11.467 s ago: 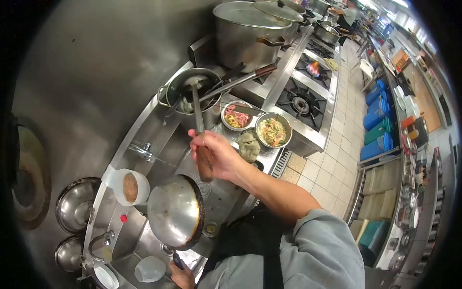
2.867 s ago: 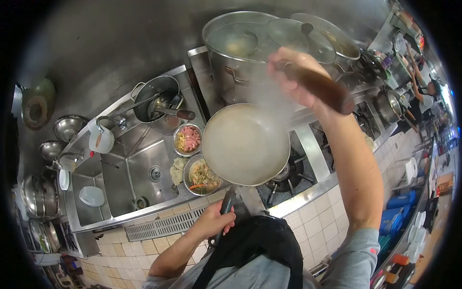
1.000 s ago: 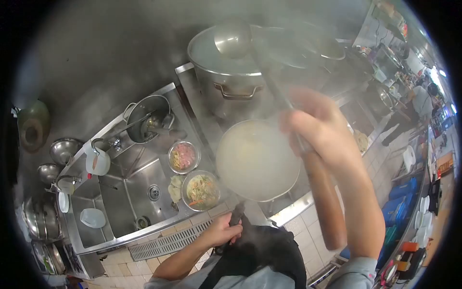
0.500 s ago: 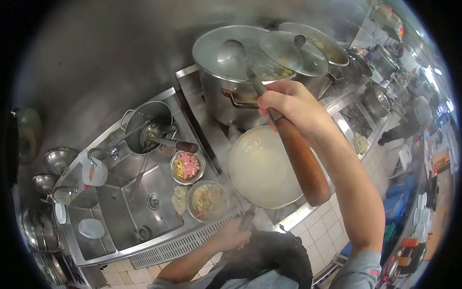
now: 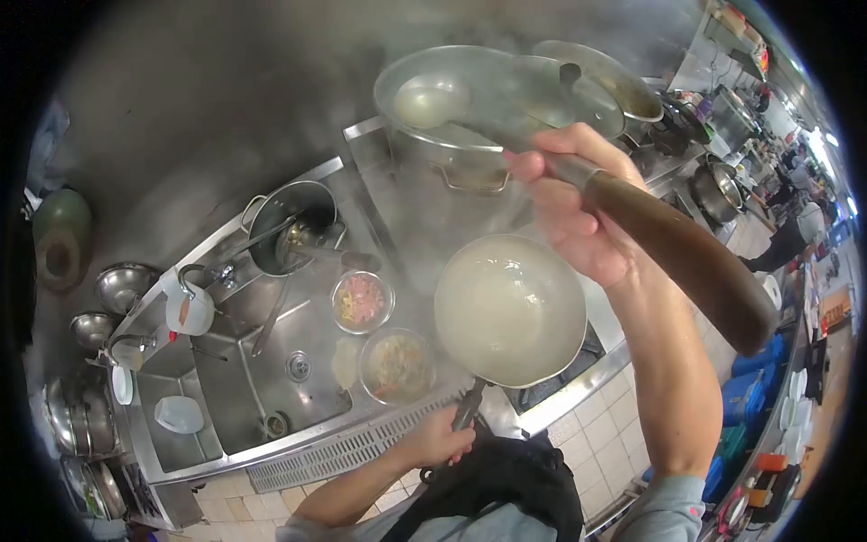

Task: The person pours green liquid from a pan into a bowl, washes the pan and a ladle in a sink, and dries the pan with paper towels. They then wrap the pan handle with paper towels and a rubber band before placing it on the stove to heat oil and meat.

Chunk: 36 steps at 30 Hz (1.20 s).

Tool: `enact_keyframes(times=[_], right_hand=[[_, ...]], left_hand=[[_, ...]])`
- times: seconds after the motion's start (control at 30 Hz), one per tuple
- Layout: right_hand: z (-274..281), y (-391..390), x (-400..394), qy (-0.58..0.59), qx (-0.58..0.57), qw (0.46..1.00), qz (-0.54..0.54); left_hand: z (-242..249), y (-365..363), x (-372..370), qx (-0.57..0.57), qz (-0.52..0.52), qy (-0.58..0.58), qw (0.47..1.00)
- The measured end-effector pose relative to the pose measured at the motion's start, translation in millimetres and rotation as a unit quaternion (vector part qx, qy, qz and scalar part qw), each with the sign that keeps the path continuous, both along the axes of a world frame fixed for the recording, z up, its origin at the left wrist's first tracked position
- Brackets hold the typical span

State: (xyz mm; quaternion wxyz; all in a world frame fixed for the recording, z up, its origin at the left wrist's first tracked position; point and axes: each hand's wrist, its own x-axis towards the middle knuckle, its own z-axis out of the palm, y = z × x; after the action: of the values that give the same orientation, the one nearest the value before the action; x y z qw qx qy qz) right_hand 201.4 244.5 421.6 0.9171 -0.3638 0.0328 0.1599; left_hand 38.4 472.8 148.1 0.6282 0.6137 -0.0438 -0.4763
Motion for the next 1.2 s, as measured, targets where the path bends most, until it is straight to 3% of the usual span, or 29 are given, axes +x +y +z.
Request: enact_keyframes(times=[0.13,0.2,0.23,0.5,0.53,0.6,0.63,0.8,1.0,1.07,1.13,1.2], right_hand=[[12,-14,-34,-0.038,0.001,0.999,-0.012],[16,-32,-57,-0.033,0.101,0.994,0.038],[19,-39,-69,-0.049,0.079,0.995,0.040],[-4,-150,-182,0.027,0.160,0.980,0.115],[6,-146,-200,0.058,0.094,0.993,0.031],[-19,-181,-227,0.028,0.106,0.993,0.052],[-21,-193,-244,0.048,0.024,0.999,0.003],[-65,-252,-301,0.068,-0.187,0.980,-0.028],[-144,-311,-318,0.026,-0.243,0.970,-0.001],[-151,-326,-317,0.011,-0.347,0.938,0.014],[-163,-338,-317,0.018,-0.357,0.934,0.017],[-170,-353,-318,-0.010,-0.467,0.884,-0.004]], left_hand=[[14,-11,-10,0.023,-0.009,0.001,1.000],[20,-19,-18,0.021,0.002,0.002,1.000],[23,-24,-23,0.015,0.014,0.003,1.000],[52,-87,-64,0.056,0.069,0.014,0.996],[56,-100,-69,0.064,0.085,0.015,0.994],[56,-125,-82,0.056,0.102,-0.004,0.993],[58,-140,-87,0.053,0.097,-0.007,0.994],[60,-213,-110,0.053,0.128,-0.025,0.990],[54,-287,-108,0.070,0.141,-0.033,0.987],[45,-307,-98,0.046,0.132,-0.051,0.989],[36,-323,-85,0.043,0.128,-0.044,0.990],[29,-343,-67,0.022,0.113,-0.045,0.992]])
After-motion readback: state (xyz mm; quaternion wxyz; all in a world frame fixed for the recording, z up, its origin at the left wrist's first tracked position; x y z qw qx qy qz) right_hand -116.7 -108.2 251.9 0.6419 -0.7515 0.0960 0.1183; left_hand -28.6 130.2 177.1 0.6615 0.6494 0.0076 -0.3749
